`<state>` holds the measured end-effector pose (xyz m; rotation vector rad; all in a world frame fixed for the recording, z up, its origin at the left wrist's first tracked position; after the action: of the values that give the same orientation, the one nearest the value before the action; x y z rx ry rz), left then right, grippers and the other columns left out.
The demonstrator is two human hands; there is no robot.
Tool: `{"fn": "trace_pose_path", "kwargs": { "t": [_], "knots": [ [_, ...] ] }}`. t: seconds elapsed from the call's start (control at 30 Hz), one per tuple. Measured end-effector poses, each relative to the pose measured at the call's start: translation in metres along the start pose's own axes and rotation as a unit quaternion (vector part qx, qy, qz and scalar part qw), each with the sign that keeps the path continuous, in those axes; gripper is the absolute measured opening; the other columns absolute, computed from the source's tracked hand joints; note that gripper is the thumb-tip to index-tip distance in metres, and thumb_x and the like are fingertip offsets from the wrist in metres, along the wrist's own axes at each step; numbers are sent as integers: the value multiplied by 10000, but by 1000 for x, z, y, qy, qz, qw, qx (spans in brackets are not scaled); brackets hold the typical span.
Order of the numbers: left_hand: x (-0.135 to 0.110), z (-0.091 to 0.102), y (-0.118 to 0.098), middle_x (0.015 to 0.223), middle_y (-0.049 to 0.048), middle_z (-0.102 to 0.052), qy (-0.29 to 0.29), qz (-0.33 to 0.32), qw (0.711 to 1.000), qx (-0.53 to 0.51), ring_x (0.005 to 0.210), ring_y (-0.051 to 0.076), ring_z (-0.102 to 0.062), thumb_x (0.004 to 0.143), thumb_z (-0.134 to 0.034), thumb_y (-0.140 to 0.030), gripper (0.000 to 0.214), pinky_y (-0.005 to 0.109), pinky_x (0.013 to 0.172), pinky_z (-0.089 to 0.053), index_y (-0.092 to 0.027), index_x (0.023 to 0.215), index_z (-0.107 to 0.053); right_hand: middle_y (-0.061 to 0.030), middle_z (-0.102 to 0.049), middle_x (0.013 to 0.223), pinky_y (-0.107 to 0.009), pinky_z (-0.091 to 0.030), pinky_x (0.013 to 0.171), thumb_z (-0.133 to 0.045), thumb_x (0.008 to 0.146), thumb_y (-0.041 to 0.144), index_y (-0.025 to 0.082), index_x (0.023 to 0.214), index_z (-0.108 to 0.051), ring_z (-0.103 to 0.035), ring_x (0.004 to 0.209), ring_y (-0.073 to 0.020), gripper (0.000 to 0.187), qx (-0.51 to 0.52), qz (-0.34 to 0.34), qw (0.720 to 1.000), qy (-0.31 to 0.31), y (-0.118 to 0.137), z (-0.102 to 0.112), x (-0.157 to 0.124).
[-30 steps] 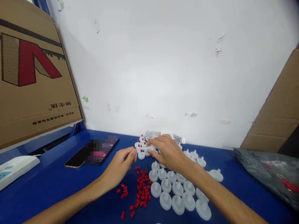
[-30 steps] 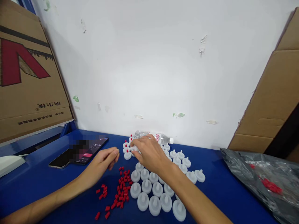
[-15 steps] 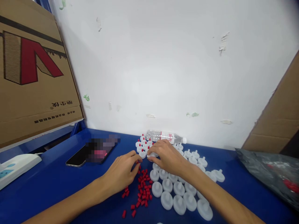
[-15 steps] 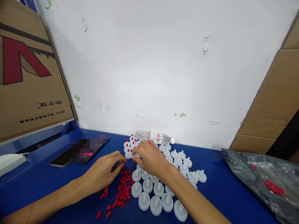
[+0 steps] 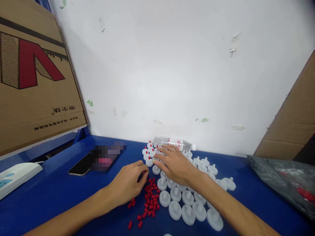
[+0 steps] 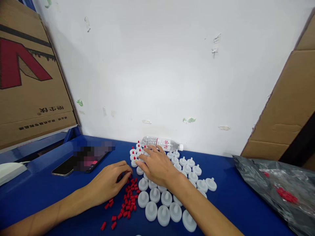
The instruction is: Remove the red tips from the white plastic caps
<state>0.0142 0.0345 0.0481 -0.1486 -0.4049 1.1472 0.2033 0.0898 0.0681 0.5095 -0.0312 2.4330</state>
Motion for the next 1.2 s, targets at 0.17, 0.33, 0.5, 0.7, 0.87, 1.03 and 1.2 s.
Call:
{"fn": "trace_pose_path", "kwargs": {
  "t": [0.17,0.33,0.5,0.7,0.87,1.03,1.2],
  "knots": [
    [-1,0,-1,930,47,-688,-1,-2,1000,-4,788,211,-662,1033,-472,-214,268,312,706,-442,-235,991,-736,-115,-590,1526,-636,-255,1221,-309,1133,493,223,1433,-623,-386,1519,-349,511,8,-5,999,36,-2,-12,-5],
    [0,-1,0,931,44,-676,0,-4,1000,-7,778,207,-654,1030,-469,-212,268,312,699,-436,-232,973,-730,-101,-632,1483,-612,-270,1222,-302,1135,498,212,1431,-620,-407,1511,-329,520,26,5,999,47,-1,-14,-6],
    [1,0,1,904,36,-664,-11,-6,1000,-11,750,204,-639,1031,-469,-217,263,317,678,-409,-240,986,-727,-82,-731,1321,-504,-352,1175,-322,1149,377,213,1278,-694,-583,1352,-271,426,33,28,999,17,-1,7,1],
    [0,8,-1,907,35,-655,-41,-2,999,-34,775,215,-628,1069,-416,-267,283,328,709,-414,-229,1007,-690,-61,-759,1102,-388,-454,994,-602,1064,356,213,1107,-708,-689,1040,-226,183,29,28,998,-42,0,35,5],
    [-3,16,-6,853,-18,-629,-69,0,994,-90,706,189,-583,1124,-342,-369,271,317,701,-414,-243,1183,-574,20,-710,977,-294,-362,632,-846,870,258,240,991,-638,-603,707,-150,241,26,27,999,-19,13,39,2],
    [-4,15,-8,821,-39,-585,-63,-38,986,-148,678,174,-521,1094,-455,-370,165,302,669,-364,-241,1085,-557,62,-663,843,-273,-276,586,-760,894,138,239,966,-550,-536,658,-124,244,51,51,997,13,35,43,6],
    [-3,17,-8,854,-16,-587,-51,-75,975,-204,739,177,-500,1090,-432,-338,233,295,704,-371,-220,929,-553,65,-663,838,-264,-285,587,-748,880,102,238,914,-516,-542,683,-117,271,67,73,995,32,43,45,6]
  ]
}}
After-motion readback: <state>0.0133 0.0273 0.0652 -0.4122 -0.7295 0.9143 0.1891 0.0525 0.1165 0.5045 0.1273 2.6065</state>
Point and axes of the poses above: each hand's wrist, its own x-axis towards the middle knuckle, its own z-axis out of the back of the hand, y = z × x, the point moved 3 cm from there along x, towards the middle knuckle
